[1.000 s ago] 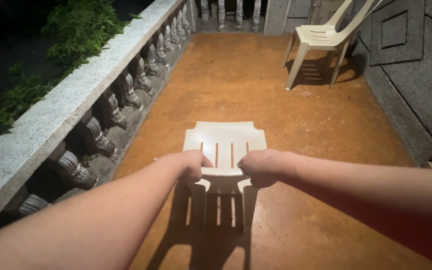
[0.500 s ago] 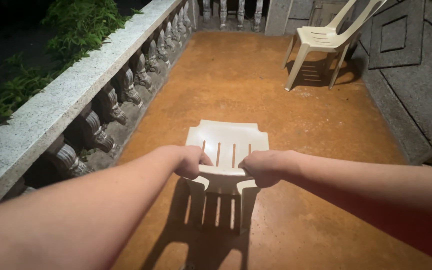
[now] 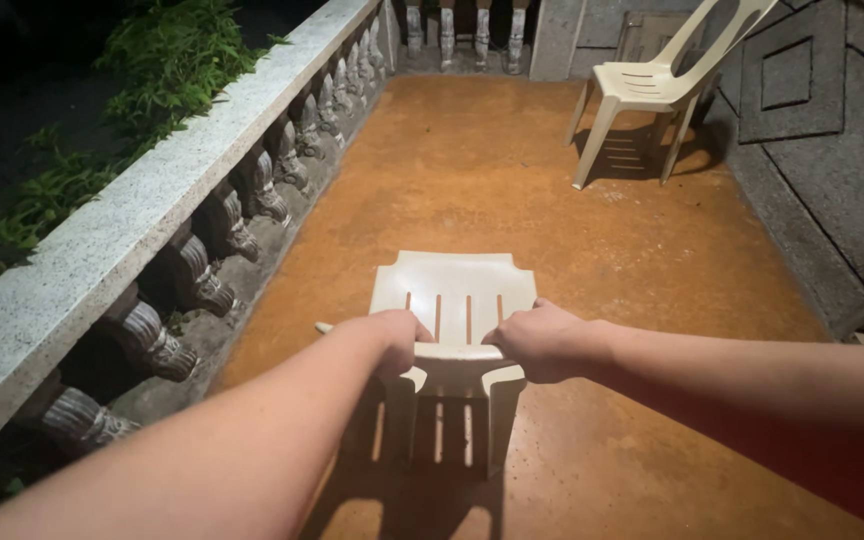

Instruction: The person repeatedly picks up, moves, and repositions two white plastic chairs on a tiled balcony. They lift and place the chairs multiple times, sometimes side by side, sometimes apart, and occasionally stack one on top of the other before separating them again.

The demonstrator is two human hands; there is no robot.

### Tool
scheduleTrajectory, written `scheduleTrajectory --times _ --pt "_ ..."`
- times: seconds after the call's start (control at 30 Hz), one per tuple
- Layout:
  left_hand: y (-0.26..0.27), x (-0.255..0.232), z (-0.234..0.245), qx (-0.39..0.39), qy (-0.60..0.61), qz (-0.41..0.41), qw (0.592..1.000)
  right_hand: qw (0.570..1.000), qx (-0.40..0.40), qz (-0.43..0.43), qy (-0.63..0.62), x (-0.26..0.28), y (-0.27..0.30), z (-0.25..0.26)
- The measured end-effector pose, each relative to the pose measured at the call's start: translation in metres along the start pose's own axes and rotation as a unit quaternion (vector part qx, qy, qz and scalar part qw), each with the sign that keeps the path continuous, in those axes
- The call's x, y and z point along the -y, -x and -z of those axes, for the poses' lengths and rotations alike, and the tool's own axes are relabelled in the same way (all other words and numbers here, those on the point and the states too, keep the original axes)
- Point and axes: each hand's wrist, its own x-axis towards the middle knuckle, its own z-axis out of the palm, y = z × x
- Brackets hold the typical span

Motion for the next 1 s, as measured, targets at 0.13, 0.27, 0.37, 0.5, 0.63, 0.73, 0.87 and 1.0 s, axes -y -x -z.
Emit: scheduleTrajectory --times 0.13,0.27,0.37,0.5,0.63,0.73,0.87,1.0 --pt "0.009 0.008 0.002 0.008 -0.002 0.017 1.000 1.000 -0.009 0.019 -0.008 0.005 -0.006 0.002" --pt "0.015 0.029 0.006 0.005 -0.001 0.009 1.000 1.000 0.017 0.022 0.004 0.020 -0.016 0.008" --pt "0.016 0.047 0.009 0.030 -0.002 0.040 0.999 0.998 0.006 0.017 -0.064 0.031 -0.021 0.010" --pt "0.018 0.069 0.010 0.024 0.030 0.030 0.999 0.998 0.019 0.050 -0.041 0.044 -0.030 0.013" --pt "0.019 0.075 0.009 0.020 -0.001 0.010 1.000 0.996 0.013 0.078 -0.041 0.047 -0.030 0.012" --pt "0.027 0.068 0.012 0.038 -0.024 0.001 0.999 0.996 0.023 0.075 -0.039 0.048 -0.023 0.014" --pt "0.048 0.048 0.015 0.037 -0.072 -0.013 0.997 0.995 0.063 0.051 -0.060 0.055 -0.017 0.019" --pt "0.065 0.033 0.006 -0.074 -0.108 -0.005 0.991 0.992 0.120 -0.018 -0.022 0.065 -0.029 0.018"
